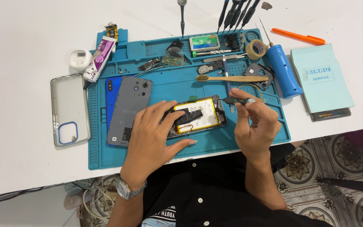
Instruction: The person repairs a disassembled smartphone on a blue silicone work mat, using a screwdriver to unscrew and re-tighten small screws on the phone's internal frame while holding the phone steady with the other hand. They reposition the phone and work on different edges of the device throughout the episode.
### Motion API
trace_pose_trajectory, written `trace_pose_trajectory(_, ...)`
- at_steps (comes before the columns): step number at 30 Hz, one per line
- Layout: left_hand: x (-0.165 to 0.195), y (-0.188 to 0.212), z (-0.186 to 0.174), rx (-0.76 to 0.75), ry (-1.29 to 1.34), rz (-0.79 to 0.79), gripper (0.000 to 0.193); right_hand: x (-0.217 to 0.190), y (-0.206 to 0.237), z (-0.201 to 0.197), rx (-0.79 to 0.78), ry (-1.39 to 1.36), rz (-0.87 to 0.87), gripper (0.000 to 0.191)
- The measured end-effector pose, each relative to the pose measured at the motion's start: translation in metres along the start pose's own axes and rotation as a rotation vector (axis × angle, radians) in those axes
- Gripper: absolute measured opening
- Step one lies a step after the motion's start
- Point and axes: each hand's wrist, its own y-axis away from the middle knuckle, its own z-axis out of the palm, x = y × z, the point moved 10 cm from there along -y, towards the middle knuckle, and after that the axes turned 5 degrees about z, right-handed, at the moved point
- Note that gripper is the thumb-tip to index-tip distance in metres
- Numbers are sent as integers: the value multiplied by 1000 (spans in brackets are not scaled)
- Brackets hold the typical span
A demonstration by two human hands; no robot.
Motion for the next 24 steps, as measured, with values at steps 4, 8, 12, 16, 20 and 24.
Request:
trace_pose_trajectory(4, 0, 0, 1, 1, -2, -1, 69, 1, -2, 3, -22, -49, 8, 26)
trace_pose_trajectory(8, 0, 0, 2, -2, -9, -1, 69, 1, -5, 6, -46, -57, 41, 29)
trace_pose_trajectory(12, 1, 0, 1, -1, -14, -2, 69, -5, -11, 13, -131, -84, 62, 34)
trace_pose_trajectory(16, 2, 0, -1, -1, -17, 3, 69, -10, -18, 14, -215, -147, 119, 42)
trace_pose_trajectory(20, 3, 0, -2, -3, -4, 0, 68, -11, -24, 14, -248, -186, 141, 43)
trace_pose_trajectory(24, 4, -1, -3, 7, -8, 4, 66, -7, -31, 15, -213, -163, 128, 45)
